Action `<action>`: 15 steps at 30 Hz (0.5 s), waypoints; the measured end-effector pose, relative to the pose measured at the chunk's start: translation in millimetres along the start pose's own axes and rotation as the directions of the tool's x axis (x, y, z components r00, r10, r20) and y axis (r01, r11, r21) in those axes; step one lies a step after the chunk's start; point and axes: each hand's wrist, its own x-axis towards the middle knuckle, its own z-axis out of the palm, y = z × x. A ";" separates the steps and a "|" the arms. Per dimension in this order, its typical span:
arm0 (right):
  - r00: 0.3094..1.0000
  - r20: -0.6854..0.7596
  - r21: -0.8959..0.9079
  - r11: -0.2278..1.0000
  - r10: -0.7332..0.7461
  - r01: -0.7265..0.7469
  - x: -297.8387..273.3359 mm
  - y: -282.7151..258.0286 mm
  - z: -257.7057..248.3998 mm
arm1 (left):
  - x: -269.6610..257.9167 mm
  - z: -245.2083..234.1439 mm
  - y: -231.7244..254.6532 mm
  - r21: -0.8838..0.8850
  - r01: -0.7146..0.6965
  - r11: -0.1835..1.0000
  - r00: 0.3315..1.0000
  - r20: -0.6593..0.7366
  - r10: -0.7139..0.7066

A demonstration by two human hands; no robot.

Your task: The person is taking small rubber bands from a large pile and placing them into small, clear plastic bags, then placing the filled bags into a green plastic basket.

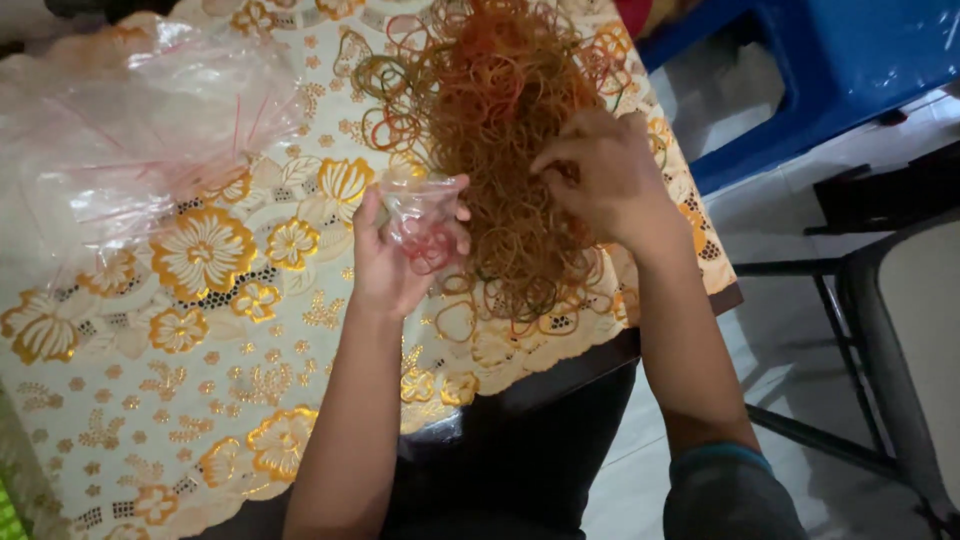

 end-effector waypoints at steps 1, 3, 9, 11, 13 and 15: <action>1.000 0.007 0.006 1.000 0.004 -0.004 -1.9 -1.2 3.4 | -1.7 0.6 -0.7 -0.003 0.005 1.000 1.000 -0.008 -0.005; 0.997 0.065 0.033 0.999 0.030 -0.033 0.2 -2.3 5.3 | 1.0 3.7 1.7 0.009 -0.007 1.000 1.000 0.013 0.007; 0.999 0.047 -0.187 0.982 -0.007 0.016 2.2 3.6 20.7 | 2.1 -1.3 1.0 0.055 -0.012 0.998 0.999 0.031 0.010; 1.000 0.020 -0.116 0.993 -0.006 0.008 -0.5 5.3 17.9 | -0.4 2.0 1.2 0.054 -0.019 0.998 0.999 0.036 0.017; 1.000 -0.015 -0.050 0.999 0.002 -0.002 0.0 0.4 5.2 | -2.3 11.1 7.2 0.058 -0.024 0.998 0.998 0.051 0.021; 0.996 -0.031 0.004 0.996 0.086 -0.085 1.8 -10.7 -16.6 | -6.7 25.7 14.9 -0.005 -0.001 1.000 0.999 0.050 0.001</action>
